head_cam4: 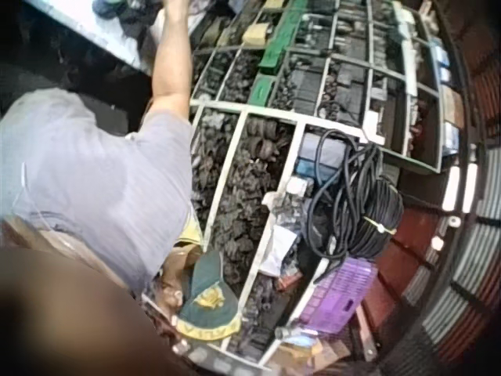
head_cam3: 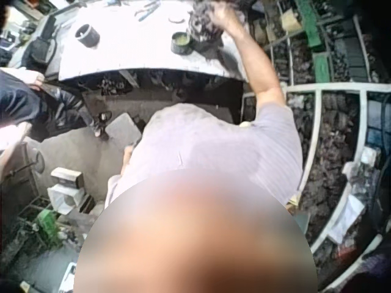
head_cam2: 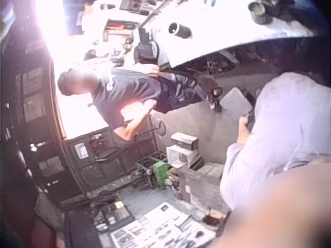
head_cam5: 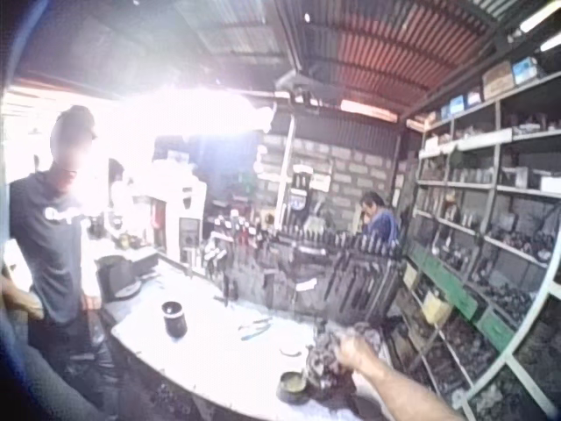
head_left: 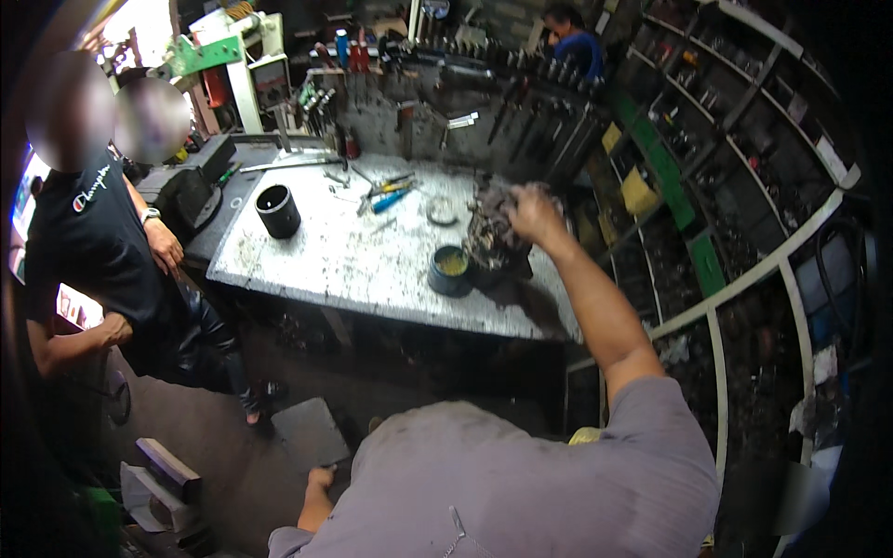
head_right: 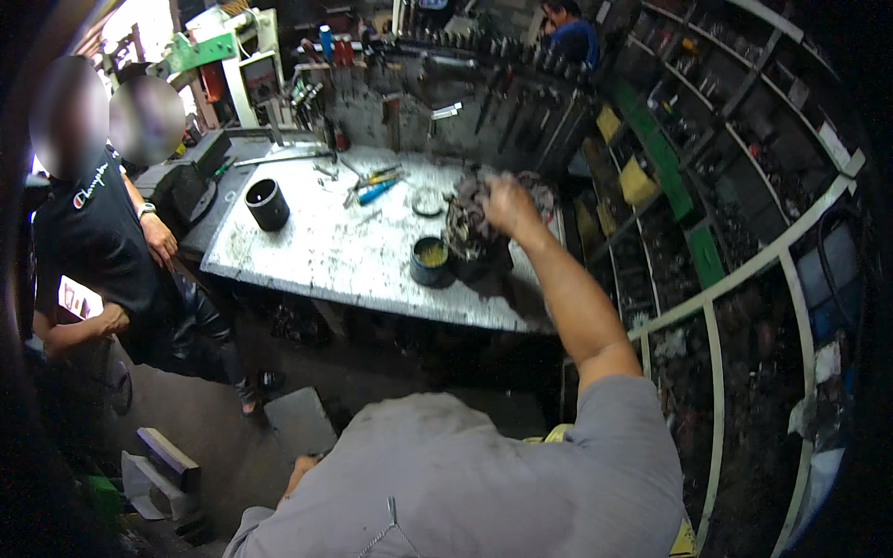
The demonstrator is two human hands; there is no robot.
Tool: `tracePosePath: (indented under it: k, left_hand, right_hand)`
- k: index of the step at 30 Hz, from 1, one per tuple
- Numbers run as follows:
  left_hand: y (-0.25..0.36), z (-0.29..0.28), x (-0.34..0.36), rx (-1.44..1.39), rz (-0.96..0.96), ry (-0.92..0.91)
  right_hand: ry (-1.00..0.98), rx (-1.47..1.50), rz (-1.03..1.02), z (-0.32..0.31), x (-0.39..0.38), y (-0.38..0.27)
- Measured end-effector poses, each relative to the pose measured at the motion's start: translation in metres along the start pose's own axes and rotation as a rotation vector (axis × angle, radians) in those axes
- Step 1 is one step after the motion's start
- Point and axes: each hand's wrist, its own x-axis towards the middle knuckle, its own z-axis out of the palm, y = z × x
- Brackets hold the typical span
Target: The person retrieves a mechanical part from a table and places it on a workbench. They then use a socket wrench and a screwdriver to disassemble and adjust the part while other people stand nearby.
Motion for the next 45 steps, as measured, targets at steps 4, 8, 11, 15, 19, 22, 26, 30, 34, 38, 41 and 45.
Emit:
tracePosePath:
  k: [4,8,11,15,19,22,26,30,34,38,41,45]
  left_hand:
    - [0.014,-0.026,-0.016,-0.275,0.154,0.086]
    - [0.026,-0.041,-0.032,-0.151,0.144,0.098]
    - [0.028,-0.039,-0.036,-0.142,0.158,0.127]
    - [0.028,-0.032,-0.042,-0.210,0.111,0.083]
    - [0.030,-0.018,-0.059,-0.131,0.055,0.024]
    - [0.027,-0.006,-0.068,-0.128,-0.069,-0.063]
    - [0.026,0.002,-0.045,0.043,-0.051,-0.249]
    - [0.029,-0.014,-0.015,0.163,0.083,-0.107]
    - [0.051,-0.040,-0.016,-0.236,0.124,0.074]
    - [0.075,-0.052,-0.028,-0.439,0.244,0.183]
    - [0.076,-0.049,-0.033,-0.256,0.214,0.070]
    - [0.062,-0.036,-0.040,-0.137,0.156,-0.049]
  right_hand:
    - [0.174,0.107,-0.061,-0.041,-0.009,-0.008]
    - [-0.167,-0.159,-0.179,-0.041,-0.037,-0.031]
    - [-0.097,-0.355,-0.276,-0.040,-0.051,-0.037]
    - [-0.118,-0.430,-0.257,-0.060,-0.043,-0.031]
    - [0.027,-0.002,0.020,-0.076,-0.014,-0.009]
    - [-0.188,0.379,0.051,-0.049,-0.001,0.005]
    - [-0.034,0.094,-0.071,-0.004,-0.001,0.006]
    - [-0.263,0.058,-0.041,-0.011,0.014,0.011]
    - [-0.544,1.273,0.471,-0.042,0.028,0.045]
    - [-0.423,0.873,0.291,-0.030,0.022,0.068]
    - [-0.367,0.320,-0.184,-0.008,0.017,0.069]
    - [-0.429,0.224,-0.245,-0.010,0.017,0.077]
